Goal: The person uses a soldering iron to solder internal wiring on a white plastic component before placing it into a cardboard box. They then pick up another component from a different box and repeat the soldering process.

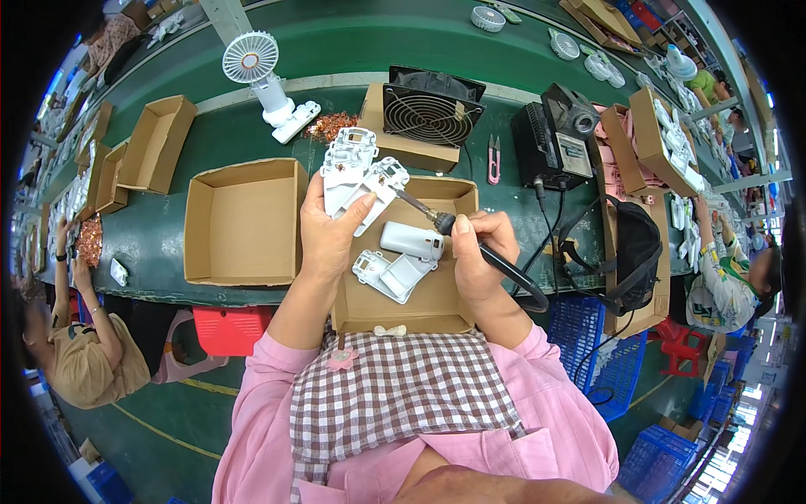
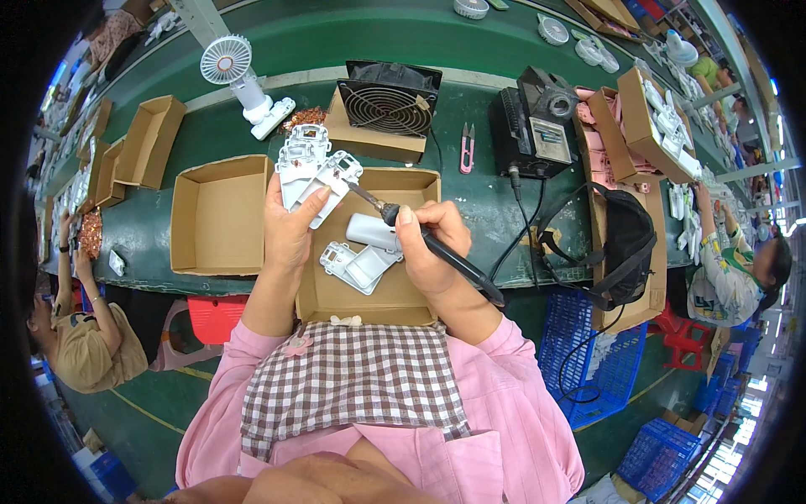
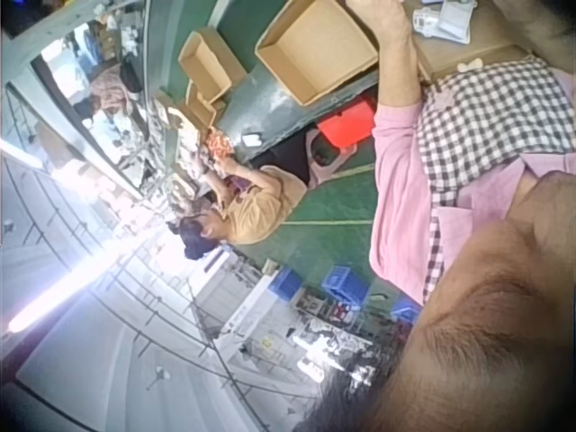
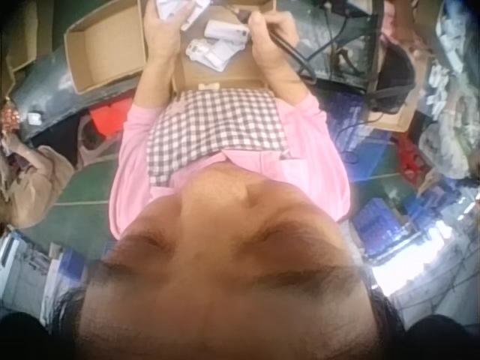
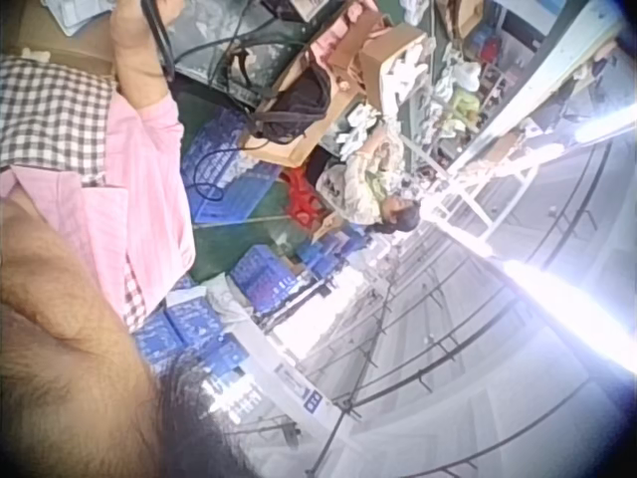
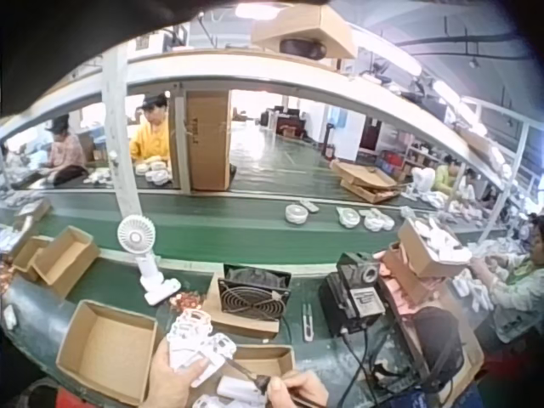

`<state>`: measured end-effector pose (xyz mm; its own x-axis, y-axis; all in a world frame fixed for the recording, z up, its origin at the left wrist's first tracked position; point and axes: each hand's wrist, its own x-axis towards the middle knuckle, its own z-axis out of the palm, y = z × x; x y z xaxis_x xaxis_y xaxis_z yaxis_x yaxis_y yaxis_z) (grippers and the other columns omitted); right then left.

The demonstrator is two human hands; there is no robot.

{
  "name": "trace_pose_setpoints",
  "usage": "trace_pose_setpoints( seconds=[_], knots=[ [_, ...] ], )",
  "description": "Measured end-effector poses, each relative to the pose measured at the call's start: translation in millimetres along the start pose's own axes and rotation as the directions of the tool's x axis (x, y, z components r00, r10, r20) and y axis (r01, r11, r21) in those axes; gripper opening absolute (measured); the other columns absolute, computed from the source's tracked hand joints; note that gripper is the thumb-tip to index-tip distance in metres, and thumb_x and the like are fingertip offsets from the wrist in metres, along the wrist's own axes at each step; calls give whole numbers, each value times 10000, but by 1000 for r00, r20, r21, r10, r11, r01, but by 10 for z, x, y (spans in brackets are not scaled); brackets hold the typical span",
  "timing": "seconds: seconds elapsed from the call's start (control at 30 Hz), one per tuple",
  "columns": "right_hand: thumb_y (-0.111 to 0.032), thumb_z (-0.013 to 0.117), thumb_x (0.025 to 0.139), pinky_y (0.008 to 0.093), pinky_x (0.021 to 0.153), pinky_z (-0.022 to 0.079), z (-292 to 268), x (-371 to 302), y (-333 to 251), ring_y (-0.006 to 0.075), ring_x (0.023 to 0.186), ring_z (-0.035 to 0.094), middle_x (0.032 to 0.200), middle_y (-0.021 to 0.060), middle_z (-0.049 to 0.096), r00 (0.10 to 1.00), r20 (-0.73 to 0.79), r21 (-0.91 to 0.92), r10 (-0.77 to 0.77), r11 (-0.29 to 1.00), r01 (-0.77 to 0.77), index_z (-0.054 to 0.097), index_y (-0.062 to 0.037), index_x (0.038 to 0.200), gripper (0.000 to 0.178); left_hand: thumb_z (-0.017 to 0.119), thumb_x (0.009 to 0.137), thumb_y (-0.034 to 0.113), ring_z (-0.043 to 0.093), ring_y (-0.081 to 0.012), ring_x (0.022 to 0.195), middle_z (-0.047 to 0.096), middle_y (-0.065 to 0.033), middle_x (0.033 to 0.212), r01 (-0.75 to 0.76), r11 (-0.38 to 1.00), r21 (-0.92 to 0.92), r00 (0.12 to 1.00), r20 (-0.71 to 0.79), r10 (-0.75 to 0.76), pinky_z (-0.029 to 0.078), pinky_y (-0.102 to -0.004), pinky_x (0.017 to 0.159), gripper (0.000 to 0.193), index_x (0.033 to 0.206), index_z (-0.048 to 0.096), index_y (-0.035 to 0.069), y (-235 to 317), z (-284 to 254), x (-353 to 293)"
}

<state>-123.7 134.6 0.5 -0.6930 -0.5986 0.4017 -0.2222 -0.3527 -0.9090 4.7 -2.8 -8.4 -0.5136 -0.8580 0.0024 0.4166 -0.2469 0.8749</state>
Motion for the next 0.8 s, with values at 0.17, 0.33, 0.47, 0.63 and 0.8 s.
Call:
trace_pose_setpoints(
  seconds=[0.17,0.33,0.47,0.63,0.8],
  knots=[
    [-18,631,863,211,530,401,26,12,-18,51,581,494,677,51,587,1000,15,1,16,1000,-16,495,-14,800,150,699,789,-25,611,-128,970,622,-77,1095,-9,998,55,1000,-24,10,503,-262,843,461,1207,508,17,-18,-15,3],
    [-18,640,863,206,538,417,34,17,-9,47,593,510,681,45,589,1000,15,14,21,1000,-21,496,-12,799,157,701,789,-22,608,-118,965,631,-69,1082,-6,997,76,1000,-24,8,491,-253,842,451,1199,520,23,-17,-17,0],
    [-26,643,865,205,525,415,28,17,13,44,580,504,679,42,590,1000,23,-7,5,1000,-5,496,-12,801,160,700,789,-27,610,-120,968,630,-71,1088,-4,999,53,1000,-14,5,492,-256,845,454,1202,517,22,-14,-17,-2],
    [-34,646,866,201,517,412,30,19,21,41,575,504,682,42,594,1000,23,-7,-7,1000,7,496,-12,799,166,700,785,-36,612,-123,970,630,-73,1091,-9,999,46,1000,1,9,493,-258,849,459,1202,516,18,-17,-32,5],
    [-33,647,866,202,516,412,43,25,24,42,577,507,683,45,596,1000,19,-3,-14,1000,14,494,-10,798,168,701,784,-35,613,-125,969,631,-76,1088,6,999,36,1000,9,-6,493,-259,849,460,1202,515,14,-16,-46,6]
  ],
)
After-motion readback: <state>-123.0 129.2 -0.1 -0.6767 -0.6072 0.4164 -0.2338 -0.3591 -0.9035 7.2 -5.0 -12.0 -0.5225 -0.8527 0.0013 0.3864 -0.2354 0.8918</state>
